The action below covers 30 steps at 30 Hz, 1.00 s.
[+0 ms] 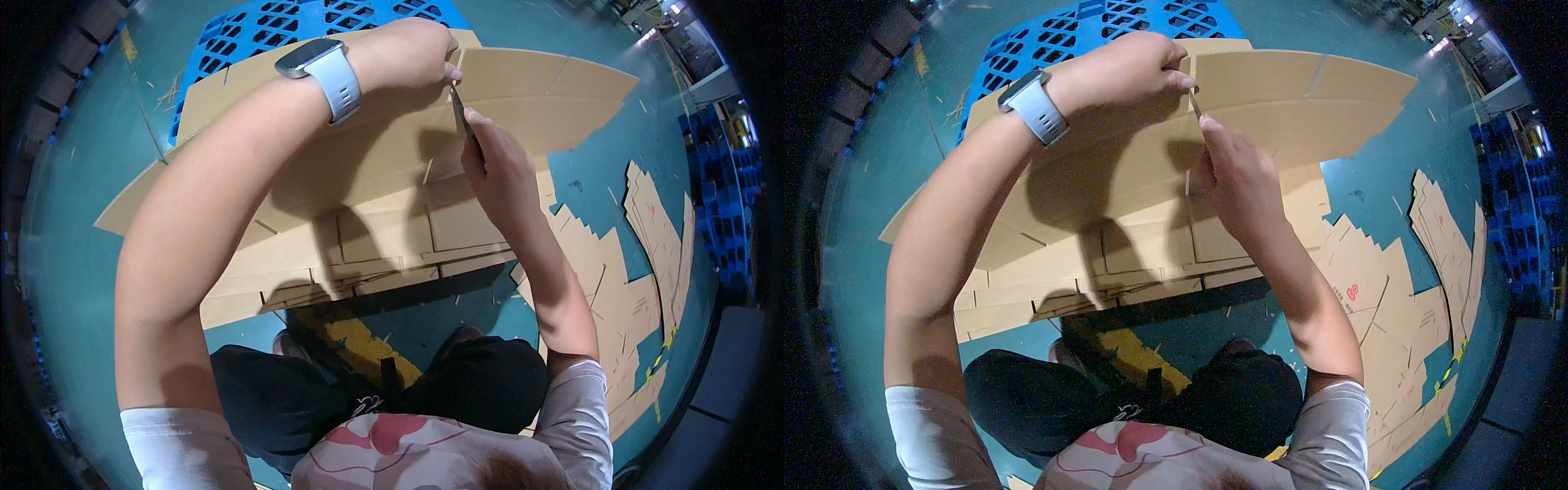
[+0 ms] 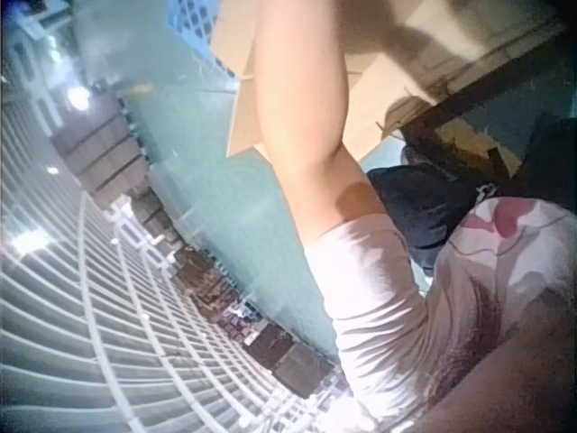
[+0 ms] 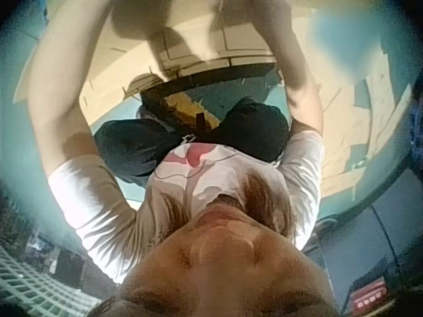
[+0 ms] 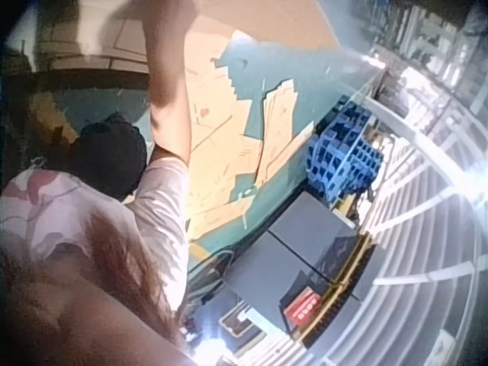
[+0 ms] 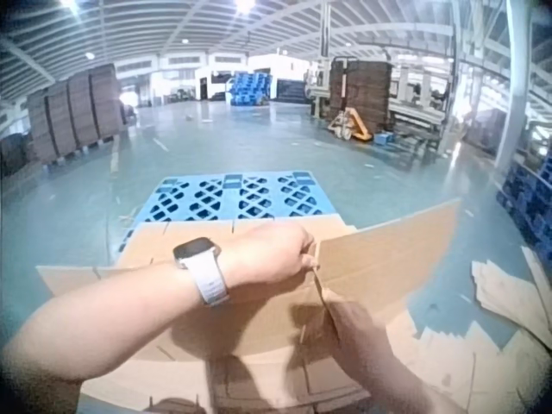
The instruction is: The person sits on the floor and uses a utility knife to cut along pre-scored lines on flat cardboard sheets. They separate the cut pieces and stack them on a blue plastic crate, repeating the process with multiple sheets.
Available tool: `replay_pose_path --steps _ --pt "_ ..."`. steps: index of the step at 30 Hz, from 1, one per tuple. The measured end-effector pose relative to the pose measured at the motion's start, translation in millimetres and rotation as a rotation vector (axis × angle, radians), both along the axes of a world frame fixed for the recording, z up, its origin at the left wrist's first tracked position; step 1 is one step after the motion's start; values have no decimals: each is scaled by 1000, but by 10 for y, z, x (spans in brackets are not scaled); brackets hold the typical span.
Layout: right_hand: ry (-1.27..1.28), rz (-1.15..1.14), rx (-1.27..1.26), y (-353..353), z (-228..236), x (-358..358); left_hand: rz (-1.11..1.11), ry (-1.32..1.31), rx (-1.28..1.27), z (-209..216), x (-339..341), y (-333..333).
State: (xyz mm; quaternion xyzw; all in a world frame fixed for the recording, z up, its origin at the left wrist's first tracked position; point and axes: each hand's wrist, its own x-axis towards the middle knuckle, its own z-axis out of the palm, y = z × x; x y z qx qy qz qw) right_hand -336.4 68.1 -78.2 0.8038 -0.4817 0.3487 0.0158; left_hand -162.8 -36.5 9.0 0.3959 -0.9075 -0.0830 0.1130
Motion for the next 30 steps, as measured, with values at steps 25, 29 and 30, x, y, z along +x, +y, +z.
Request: replay_pose_path --steps 25,29,30 --pt "-142 -26 182 535 -184 -328 14 -59 117 102 380 29" --pt "-241 -39 349 637 -77 -371 92 -148 350 321 1570 390" --pt "-236 -40 412 657 -37 -339 166 -60 380 286 1797 530"
